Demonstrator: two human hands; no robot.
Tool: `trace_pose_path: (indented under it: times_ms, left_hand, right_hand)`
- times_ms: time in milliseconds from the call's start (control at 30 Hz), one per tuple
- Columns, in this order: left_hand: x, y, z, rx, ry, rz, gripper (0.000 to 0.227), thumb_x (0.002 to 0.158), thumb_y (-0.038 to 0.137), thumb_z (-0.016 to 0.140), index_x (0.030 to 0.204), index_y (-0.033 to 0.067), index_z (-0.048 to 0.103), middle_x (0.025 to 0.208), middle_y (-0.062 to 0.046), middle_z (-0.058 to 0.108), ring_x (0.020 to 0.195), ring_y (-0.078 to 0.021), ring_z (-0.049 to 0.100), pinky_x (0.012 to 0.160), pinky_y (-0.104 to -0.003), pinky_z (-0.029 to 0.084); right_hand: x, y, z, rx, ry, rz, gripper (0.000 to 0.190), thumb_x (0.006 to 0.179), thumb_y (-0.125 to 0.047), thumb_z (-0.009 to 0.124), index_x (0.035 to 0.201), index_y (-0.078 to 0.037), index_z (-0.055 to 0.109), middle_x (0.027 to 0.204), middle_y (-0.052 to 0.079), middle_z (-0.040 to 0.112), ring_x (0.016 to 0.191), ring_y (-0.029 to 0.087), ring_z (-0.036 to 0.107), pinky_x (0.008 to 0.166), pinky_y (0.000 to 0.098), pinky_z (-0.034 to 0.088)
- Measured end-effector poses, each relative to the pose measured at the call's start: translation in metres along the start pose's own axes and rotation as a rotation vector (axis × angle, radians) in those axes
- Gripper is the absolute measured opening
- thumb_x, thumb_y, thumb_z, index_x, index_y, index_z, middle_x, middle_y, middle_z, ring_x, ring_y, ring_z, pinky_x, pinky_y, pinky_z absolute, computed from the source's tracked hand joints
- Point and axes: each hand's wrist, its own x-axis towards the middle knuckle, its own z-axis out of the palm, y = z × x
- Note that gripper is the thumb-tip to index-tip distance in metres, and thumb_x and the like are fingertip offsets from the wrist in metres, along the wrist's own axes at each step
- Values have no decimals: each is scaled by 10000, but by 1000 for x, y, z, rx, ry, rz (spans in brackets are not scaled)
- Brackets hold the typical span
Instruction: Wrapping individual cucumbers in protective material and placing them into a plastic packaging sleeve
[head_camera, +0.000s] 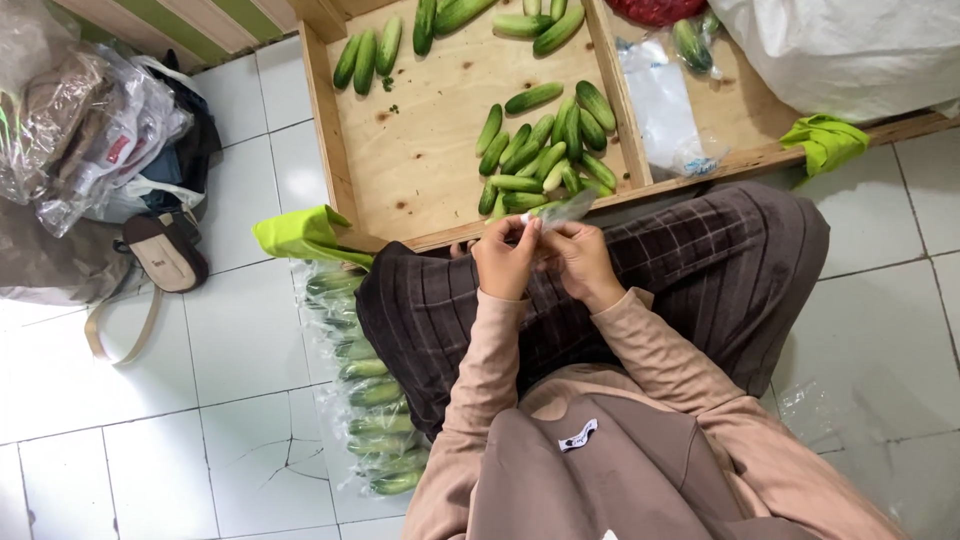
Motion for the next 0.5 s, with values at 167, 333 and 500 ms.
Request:
trace_pose_path:
  times_ms: [167,333,500]
  left_hand:
    - [-7,18,-2,168,71,170,159,824,362,853,853,250,744,761,87,725,791,-146,707,808,-273,438]
    - [-9,14,2,237,134,201,197,864,425,823,862,269,705,798,107,696,808,-124,677,839,-296,380]
    - [-4,7,9,-2,95,140,180,841,281,860,776,155,748,642,-3,694,673,-233,704,699,-288,492]
  right_hand:
    - [-8,-17,0,-374,97,-341,46,865,-27,781,840,-3,751,676,140,709,613,163,678,473,306,557]
    - [-45,-63,34,-771,56,-852,102,817,36,804,808,-66,798,722,118,738,702,292,746,554,336,563]
    - [-48,-71,25,-945,-60,-1030,104,789,67,802,843,-20,780,727,108,706,645,289,702,527,333,569]
